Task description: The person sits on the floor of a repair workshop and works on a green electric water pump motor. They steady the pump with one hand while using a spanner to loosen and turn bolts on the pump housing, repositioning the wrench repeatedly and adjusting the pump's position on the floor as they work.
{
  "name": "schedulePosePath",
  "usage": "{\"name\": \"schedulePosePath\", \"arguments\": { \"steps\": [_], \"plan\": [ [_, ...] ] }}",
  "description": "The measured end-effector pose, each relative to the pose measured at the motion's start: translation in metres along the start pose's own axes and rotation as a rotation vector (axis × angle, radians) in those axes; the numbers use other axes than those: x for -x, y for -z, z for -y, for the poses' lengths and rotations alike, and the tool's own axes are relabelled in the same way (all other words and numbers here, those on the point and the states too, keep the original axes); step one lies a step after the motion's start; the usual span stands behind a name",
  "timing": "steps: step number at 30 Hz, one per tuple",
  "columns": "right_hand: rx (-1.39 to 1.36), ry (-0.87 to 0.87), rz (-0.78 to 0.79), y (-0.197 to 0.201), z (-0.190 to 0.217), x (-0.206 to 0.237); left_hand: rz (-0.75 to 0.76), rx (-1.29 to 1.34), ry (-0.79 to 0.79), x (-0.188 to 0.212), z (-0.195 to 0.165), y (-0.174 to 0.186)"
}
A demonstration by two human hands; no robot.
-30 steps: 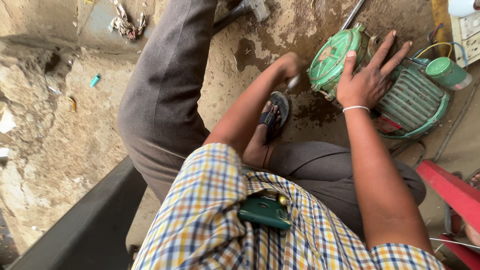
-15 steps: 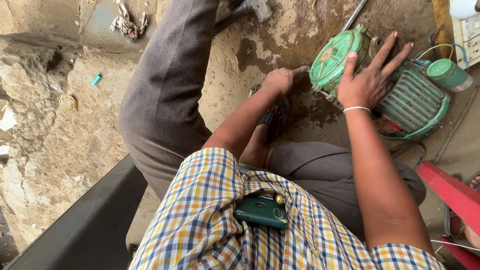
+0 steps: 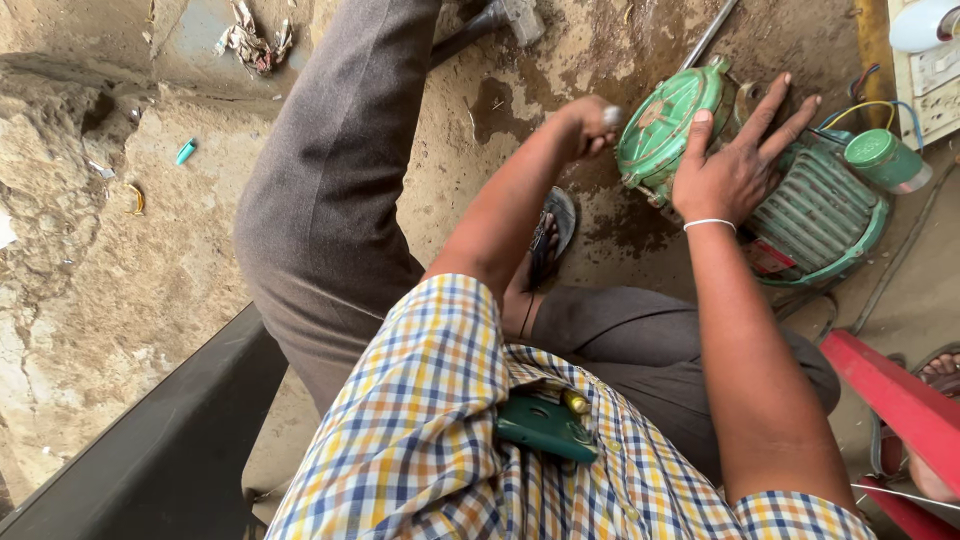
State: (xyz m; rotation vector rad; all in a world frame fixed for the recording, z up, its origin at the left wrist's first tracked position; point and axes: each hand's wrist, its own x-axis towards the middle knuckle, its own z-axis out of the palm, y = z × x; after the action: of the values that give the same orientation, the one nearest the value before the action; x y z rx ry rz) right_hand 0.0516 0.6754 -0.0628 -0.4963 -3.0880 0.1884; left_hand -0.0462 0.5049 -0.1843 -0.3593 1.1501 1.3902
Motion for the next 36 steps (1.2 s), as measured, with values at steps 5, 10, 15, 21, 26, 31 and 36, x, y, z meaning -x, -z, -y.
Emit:
{"name": "schedulePosePath", "arguments": {
  "steps": [5, 10, 15, 21, 26, 31, 36],
  "plan": [
    [-0.027, -0.033, 0.026, 0.002, 0.002, -0.001, -0.231, -0.648, -0.128, 0.019, 0.014, 0.001],
    [-0.007, -0.007, 0.009, 0.002, 0.001, -0.001, -0.235, -1.122, -0.311, 0.042, 0.04, -0.012],
    [-0.011, -0.005, 0.008, -0.001, -0.002, -0.001, -0.244, -1.011, -0.283, 0.037, 0.053, -0.013],
    [0.001, -0.004, -0.001, 0.001, -0.001, 0.0, -0.116, -0.616, -0.076, 0.003, 0.014, -0.023],
    [-0.029, -0.035, 0.029, 0.002, 0.0, -0.001, -0.098, -0.367, -0.002, 0.001, 0.01, -0.011],
    [0.001, 0.003, -0.003, 0.001, 0.0, -0.001, -0.337, -0.647, -0.258, 0.023, 0.04, -0.018],
    [-0.004, -0.004, 0.004, 0.001, 0.0, 0.0, -0.256, -0.956, -0.236, 0.042, 0.05, -0.017]
  ]
}}
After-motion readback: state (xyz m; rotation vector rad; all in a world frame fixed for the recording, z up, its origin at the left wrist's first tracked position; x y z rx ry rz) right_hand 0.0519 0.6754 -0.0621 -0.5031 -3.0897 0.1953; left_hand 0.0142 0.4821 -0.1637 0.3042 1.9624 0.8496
